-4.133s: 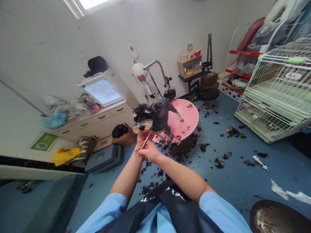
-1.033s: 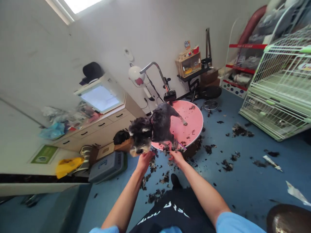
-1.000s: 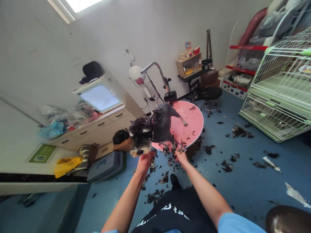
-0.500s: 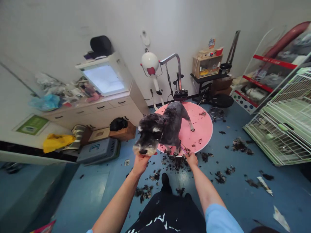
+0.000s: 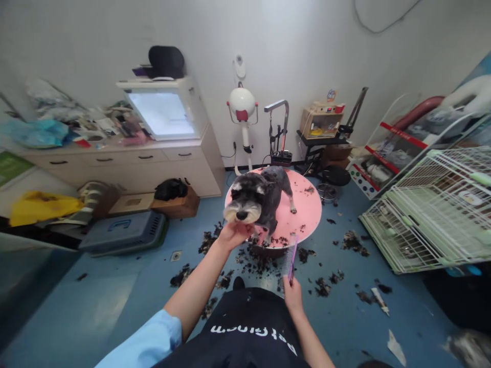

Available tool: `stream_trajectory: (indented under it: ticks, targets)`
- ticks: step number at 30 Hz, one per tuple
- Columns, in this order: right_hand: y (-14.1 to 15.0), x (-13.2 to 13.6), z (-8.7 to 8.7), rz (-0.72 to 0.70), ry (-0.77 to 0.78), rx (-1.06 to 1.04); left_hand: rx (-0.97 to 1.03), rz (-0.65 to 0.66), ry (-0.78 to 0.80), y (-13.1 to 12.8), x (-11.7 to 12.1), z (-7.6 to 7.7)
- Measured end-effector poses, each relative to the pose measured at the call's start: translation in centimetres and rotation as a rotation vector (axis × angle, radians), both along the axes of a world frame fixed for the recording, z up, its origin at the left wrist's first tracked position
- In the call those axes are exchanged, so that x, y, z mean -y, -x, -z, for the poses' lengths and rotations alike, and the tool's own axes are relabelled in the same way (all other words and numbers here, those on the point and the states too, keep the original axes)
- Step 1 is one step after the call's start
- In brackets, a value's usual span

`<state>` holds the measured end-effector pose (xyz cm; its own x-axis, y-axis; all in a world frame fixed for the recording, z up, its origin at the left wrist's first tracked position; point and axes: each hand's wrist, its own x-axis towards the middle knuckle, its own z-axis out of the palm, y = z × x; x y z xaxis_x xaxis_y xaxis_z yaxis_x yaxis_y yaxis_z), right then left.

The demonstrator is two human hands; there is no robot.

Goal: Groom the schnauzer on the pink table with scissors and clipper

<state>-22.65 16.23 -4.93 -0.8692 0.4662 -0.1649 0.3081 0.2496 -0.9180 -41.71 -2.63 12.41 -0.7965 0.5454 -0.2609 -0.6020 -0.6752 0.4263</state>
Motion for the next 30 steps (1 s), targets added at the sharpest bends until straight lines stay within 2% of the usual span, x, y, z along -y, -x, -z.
stream_trajectory:
  ticks: [3, 6, 9, 11, 13, 15, 19, 21, 22, 25, 28, 30]
  targets:
    - [0.7, 0.0, -3.7, 0.037, -0.156, -0.208, -0.001, -0.006, -0.007, 0.3, -1.7, -1.0]
    - [1.7, -0.2, -8.8, 0.020, -0.366, -0.484, 0.085, -0.084, -0.056, 0.6, -3.1, -2.0]
    - [2.9, 0.2, -13.7, -0.104, -0.557, -0.729, 0.140, -0.157, -0.108, 0.9, -3.6, -2.5]
    - [3.7, 0.7, -16.0, -0.209, -0.637, -0.828, 0.150, -0.177, -0.127, 0.9, -3.6, -2.5]
    - [4.7, 1.2, -17.2, -0.279, -0.697, -0.868, 0.157, -0.183, -0.125, 0.7, -3.4, -2.2]
    - [5.4, 1.5, -17.5, -0.328, -0.767, -0.850, 0.136, -0.164, -0.121, 0.4, -3.1, -1.7]
    - [5.5, 2.1, -15.8, -0.499, -0.851, -0.777, 0.057, -0.046, -0.062, 0.3, -2.3, -0.6]
    - [4.8, 2.8, -14.6, -0.518, -0.756, -0.774, 0.039, -0.007, 0.007, 0.7, -1.7, -0.2]
    - [4.4, 3.3, -14.0, -0.465, -0.670, -0.769, 0.034, 0.005, 0.040, 1.0, -1.5, 0.0]
    - [4.4, 5.2, -13.1, -0.186, -0.319, -0.662, 0.009, 0.023, 0.112, 1.8, -0.6, 0.0]
    - [6.8, 6.8, -13.7, -0.035, 0.045, -0.509, -0.081, 0.043, 0.156, 2.2, -0.1, -0.7]
    - [9.2, 7.1, -14.5, 0.015, 0.195, -0.473, -0.138, 0.079, 0.187, 2.3, 0.0, -1.4]
